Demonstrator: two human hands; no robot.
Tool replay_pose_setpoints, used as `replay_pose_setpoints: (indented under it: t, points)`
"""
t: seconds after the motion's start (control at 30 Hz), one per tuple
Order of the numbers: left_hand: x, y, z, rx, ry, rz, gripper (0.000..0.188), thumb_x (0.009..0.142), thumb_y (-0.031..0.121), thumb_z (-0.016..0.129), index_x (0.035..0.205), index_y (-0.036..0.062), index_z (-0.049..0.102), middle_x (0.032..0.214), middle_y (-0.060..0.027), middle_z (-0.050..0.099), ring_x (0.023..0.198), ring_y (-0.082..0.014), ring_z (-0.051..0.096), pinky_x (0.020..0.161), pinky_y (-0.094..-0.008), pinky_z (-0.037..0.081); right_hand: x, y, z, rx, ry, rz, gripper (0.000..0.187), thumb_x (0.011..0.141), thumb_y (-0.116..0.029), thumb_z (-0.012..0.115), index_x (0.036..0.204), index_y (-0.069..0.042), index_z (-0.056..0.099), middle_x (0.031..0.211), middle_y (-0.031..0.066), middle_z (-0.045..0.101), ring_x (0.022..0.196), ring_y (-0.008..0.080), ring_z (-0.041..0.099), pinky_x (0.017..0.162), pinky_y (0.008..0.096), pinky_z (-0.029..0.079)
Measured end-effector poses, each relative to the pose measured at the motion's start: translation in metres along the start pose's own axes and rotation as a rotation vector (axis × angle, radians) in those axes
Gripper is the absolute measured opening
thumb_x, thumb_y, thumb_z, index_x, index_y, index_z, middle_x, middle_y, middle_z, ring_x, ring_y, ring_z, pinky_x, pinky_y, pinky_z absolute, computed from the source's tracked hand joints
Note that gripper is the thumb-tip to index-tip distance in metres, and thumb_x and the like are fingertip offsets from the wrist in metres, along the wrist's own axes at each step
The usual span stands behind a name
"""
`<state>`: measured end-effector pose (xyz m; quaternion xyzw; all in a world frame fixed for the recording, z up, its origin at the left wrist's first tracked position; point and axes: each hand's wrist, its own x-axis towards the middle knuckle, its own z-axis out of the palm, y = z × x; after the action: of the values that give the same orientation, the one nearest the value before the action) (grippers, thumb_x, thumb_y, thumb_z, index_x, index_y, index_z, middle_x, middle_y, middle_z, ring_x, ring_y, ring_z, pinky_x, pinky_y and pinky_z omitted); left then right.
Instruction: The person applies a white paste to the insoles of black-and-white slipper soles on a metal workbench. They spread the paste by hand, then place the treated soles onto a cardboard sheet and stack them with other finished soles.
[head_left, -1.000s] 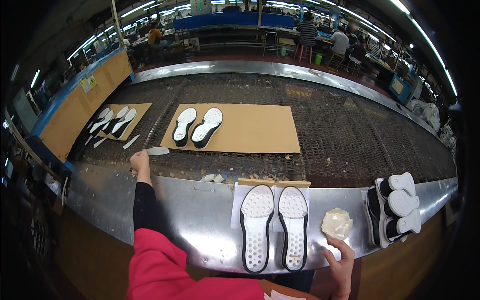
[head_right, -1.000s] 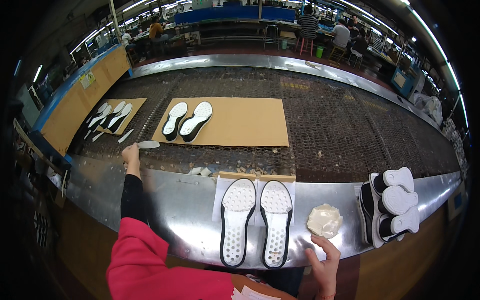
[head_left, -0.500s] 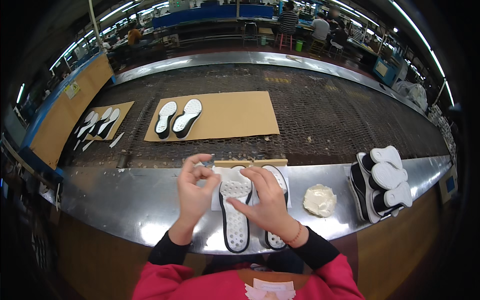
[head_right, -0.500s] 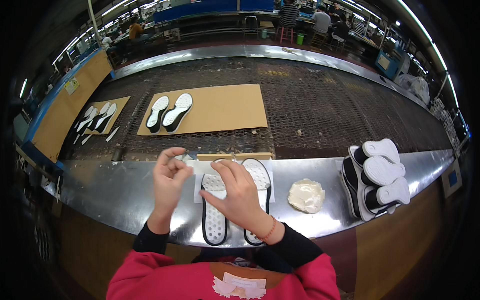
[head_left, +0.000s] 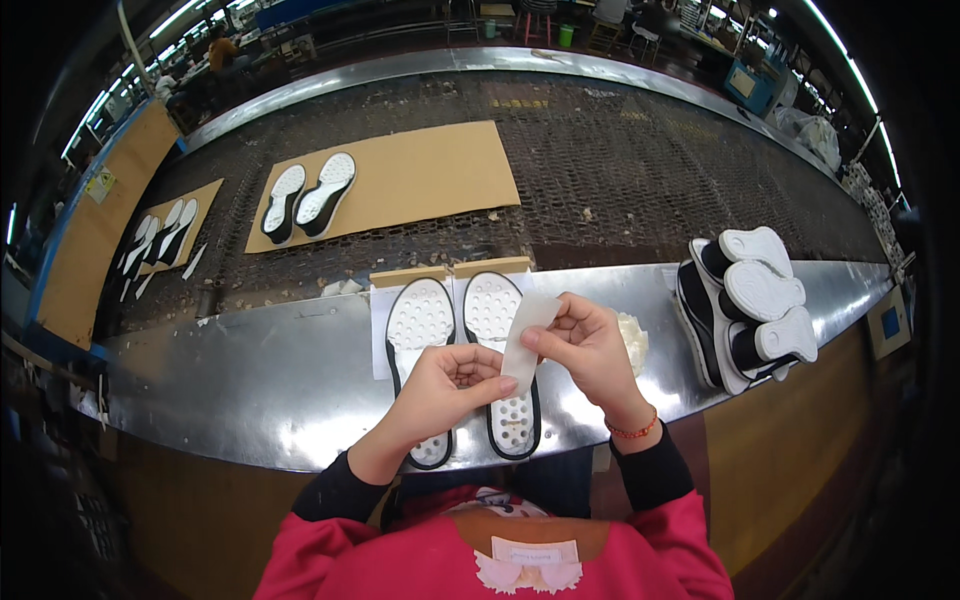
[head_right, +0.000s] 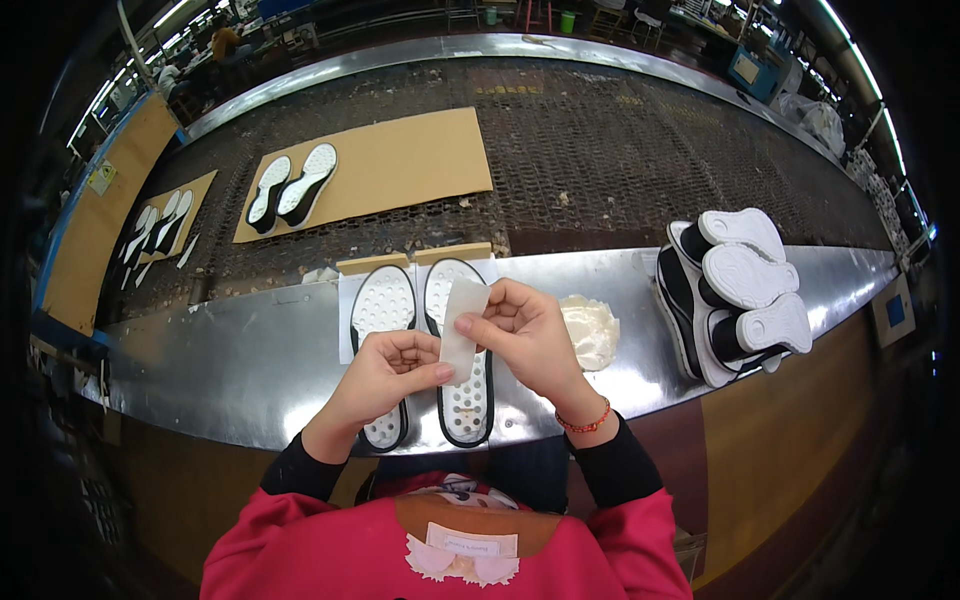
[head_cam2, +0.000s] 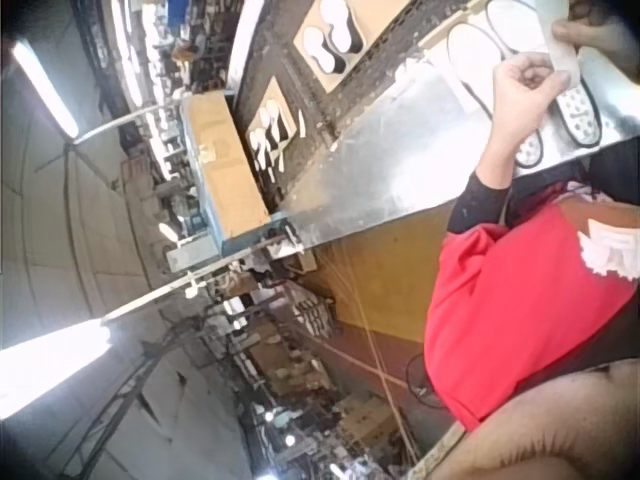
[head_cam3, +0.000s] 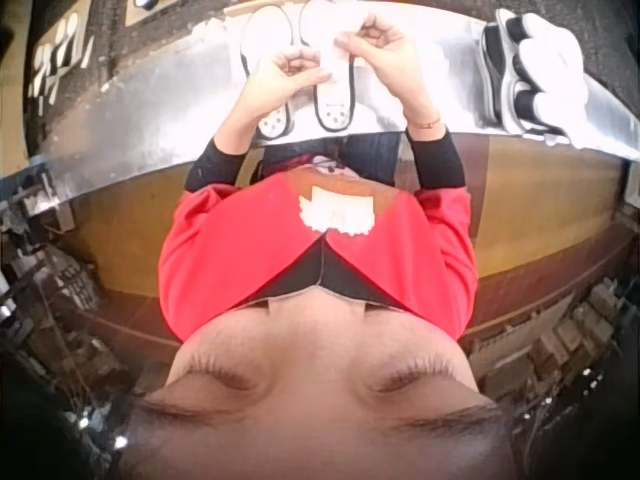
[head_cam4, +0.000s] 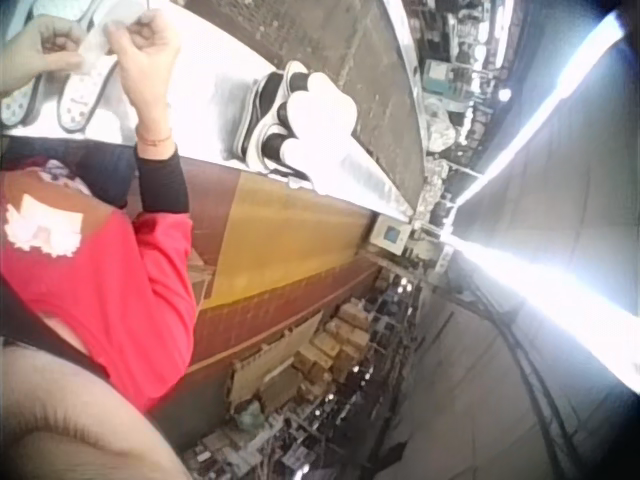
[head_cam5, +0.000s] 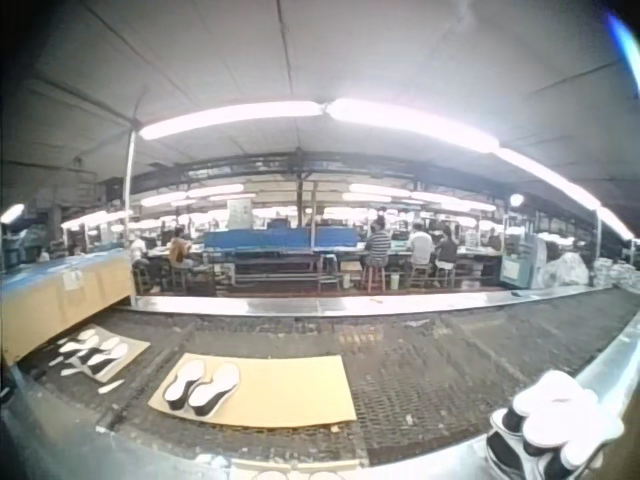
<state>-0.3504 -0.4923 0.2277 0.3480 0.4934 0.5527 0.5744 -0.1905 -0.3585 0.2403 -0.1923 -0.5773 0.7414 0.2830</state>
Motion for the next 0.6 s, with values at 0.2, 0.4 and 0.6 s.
replay_pose_setpoints:
  t: [0.2,0.4,0.6]
  points:
    - [0.003,-0.011,0.006,0.034,0.05,-0.057,0.02,0.085,0.001,0.073,0.104,-0.0042,0.067,0.093,-0.0093,0.072,0.083,-0.01,0.068,0.078,-0.0217,0.054,-0.007,0.004,-0.006,-0.061,0.057,-0.018,0.017,0.089,-0.001,0.069,0.102,0.001,0.057,0.093,0.0099,0.068,0.081,0.0123,0.068,0.065,0.0242,0.056]
    - [-0.002,-0.007,0.011,0.006,0.136,0.039,0.04,0.084,0.0,0.074,0.119,-0.003,0.055,0.085,-0.0082,0.072,0.074,-0.0058,0.065,0.065,-0.0175,0.049,-0.018,-0.002,0.007,-0.102,0.039,0.036,0.062,0.083,0.003,0.072,0.134,0.003,0.037,0.09,0.011,0.065,0.079,0.0108,0.067,0.067,0.0219,0.055]
    - [-0.014,-0.005,0.009,-0.1,0.102,0.08,0.047,0.083,-0.003,0.072,0.123,0.0009,0.047,0.081,-0.0066,0.07,0.072,-0.0049,0.064,0.065,-0.0174,0.048,-0.02,-0.005,0.013,0.038,-0.024,0.123,0.068,0.082,0.002,0.075,0.138,0.003,0.036,0.093,0.012,0.067,0.082,0.0123,0.068,0.07,0.0235,0.056]
